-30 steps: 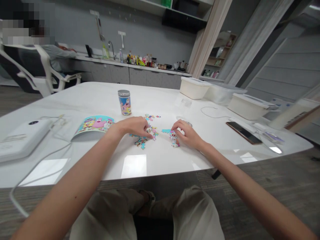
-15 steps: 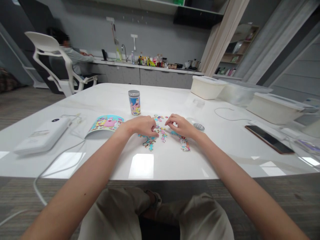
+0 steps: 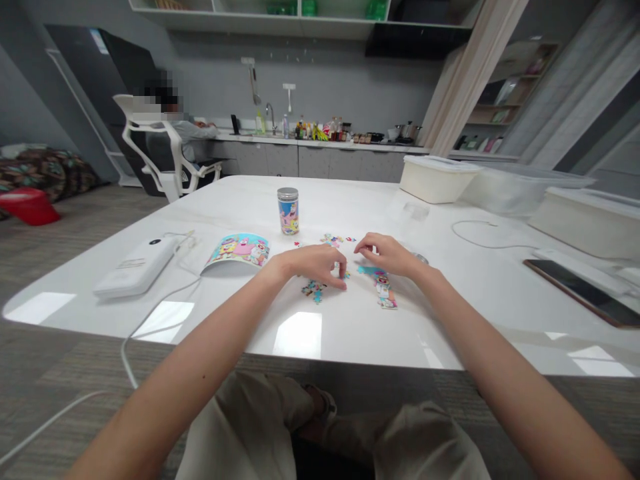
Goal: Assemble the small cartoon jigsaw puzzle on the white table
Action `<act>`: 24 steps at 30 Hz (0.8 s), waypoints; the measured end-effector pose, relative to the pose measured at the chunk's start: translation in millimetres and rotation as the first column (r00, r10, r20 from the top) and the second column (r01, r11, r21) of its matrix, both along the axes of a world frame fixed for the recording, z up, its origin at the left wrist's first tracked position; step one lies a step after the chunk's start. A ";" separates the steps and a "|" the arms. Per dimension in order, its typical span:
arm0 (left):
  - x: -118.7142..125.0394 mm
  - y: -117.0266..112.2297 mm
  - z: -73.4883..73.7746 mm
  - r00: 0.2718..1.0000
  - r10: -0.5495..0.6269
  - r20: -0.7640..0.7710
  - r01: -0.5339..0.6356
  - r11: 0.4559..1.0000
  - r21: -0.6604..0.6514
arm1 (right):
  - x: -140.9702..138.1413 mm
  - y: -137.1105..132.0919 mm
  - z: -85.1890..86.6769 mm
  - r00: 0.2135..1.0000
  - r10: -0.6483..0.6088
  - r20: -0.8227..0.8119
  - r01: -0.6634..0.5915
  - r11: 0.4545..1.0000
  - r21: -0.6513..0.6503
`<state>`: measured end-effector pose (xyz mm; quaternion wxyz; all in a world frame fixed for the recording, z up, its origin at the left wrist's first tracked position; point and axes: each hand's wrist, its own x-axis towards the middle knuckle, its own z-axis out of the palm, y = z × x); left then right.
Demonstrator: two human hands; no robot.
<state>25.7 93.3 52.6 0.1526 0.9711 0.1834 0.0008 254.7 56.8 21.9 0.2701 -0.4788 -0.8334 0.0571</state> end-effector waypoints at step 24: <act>16.4 -10.0 -14.1 0.988 -0.010 0.157 0.000 0.998 0.058 | 3.3 -2.8 8.8 0.996 -0.071 0.055 0.076 0.991 -0.110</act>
